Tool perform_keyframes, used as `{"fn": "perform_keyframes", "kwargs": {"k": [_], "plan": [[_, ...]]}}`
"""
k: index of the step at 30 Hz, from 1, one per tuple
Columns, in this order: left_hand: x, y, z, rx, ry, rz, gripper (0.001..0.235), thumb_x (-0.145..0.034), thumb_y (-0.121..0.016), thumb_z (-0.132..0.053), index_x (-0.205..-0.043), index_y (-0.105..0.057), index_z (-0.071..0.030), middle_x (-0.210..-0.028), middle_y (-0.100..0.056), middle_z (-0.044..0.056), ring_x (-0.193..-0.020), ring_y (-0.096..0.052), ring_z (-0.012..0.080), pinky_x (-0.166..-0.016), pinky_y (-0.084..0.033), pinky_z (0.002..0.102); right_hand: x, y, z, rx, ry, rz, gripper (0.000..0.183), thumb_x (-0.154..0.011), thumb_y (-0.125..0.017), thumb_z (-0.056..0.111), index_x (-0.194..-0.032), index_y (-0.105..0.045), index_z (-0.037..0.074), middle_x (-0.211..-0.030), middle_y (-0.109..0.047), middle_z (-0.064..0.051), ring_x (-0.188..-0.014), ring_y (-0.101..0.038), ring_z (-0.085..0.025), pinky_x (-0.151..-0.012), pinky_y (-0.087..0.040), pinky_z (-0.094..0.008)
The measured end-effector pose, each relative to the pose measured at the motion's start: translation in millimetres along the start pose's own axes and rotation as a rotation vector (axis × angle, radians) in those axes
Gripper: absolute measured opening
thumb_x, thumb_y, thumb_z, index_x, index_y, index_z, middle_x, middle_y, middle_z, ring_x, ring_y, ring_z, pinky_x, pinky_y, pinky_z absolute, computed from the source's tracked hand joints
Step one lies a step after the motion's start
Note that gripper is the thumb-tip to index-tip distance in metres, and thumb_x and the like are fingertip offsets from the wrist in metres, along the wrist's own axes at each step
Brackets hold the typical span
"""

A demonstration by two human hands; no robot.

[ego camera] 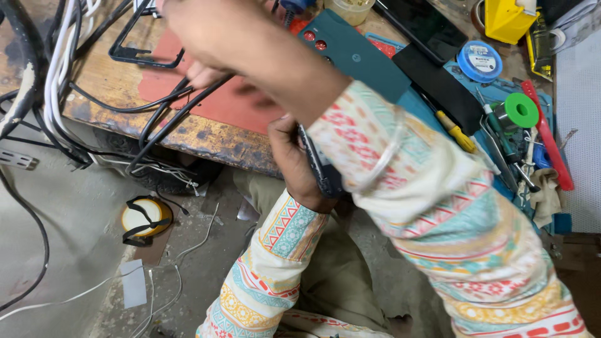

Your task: The person disassembles a smartphone, removes the back cover, and uses tweezers to lift a black adhesive film over the battery. They then place a new battery into the phone's chassis.

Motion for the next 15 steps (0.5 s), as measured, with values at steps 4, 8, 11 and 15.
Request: {"fn": "perform_keyframes", "kwargs": {"k": [4,8,11,15], "plan": [[2,-13,2,-0.012,0.082,-0.019,0.059,-0.109,-0.029,-0.032,-0.15,-0.043,0.008,-0.147,-0.053,0.022,-0.128,-0.059,0.0353,-0.108,-0.052,0.047,127,108,-27,0.213,0.072,-0.155,0.031,-0.107,-0.048,0.023,-0.121,-0.075,0.02,-0.099,-0.08,0.005,-0.061,-0.065,-0.017,-0.046,-0.047,-0.029],[5,-40,1,0.003,0.208,0.042,0.069,-0.106,-0.028,-0.035,-0.161,-0.037,0.005,-0.159,-0.047,0.022,-0.135,-0.059,0.0377,-0.107,-0.055,0.051,206,152,-24,0.07,0.379,-0.458,0.026,-0.115,-0.05,0.014,-0.128,-0.058,-0.007,-0.113,-0.067,-0.016,-0.102,-0.075,-0.022,-0.085,-0.065,-0.032],[5,-53,0,-0.021,0.265,0.043,0.071,-0.105,-0.028,-0.038,-0.162,-0.035,0.004,-0.161,-0.046,0.023,-0.135,-0.059,0.0401,-0.107,-0.056,0.052,240,149,-45,0.019,0.402,-0.574,0.033,-0.116,-0.052,0.016,-0.141,-0.048,-0.005,-0.114,-0.069,-0.019,-0.099,-0.073,-0.024,-0.09,-0.065,-0.033],[5,-56,1,-0.082,0.323,0.08,0.068,-0.112,-0.028,-0.045,-0.158,-0.036,0.004,-0.155,-0.047,0.024,-0.128,-0.059,0.0397,-0.097,-0.059,0.056,238,130,-92,-0.272,0.547,-0.553,0.047,-0.115,-0.064,0.022,-0.15,-0.039,0.001,-0.118,-0.066,-0.019,-0.099,-0.069,-0.022,-0.095,-0.062,-0.033]]}}
Point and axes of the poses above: each hand's wrist, its own x-axis away from the middle knuckle, its own y-axis out of the back of the hand, z = x × y, the point moved 6 cm from there along -x, towards the middle knuckle
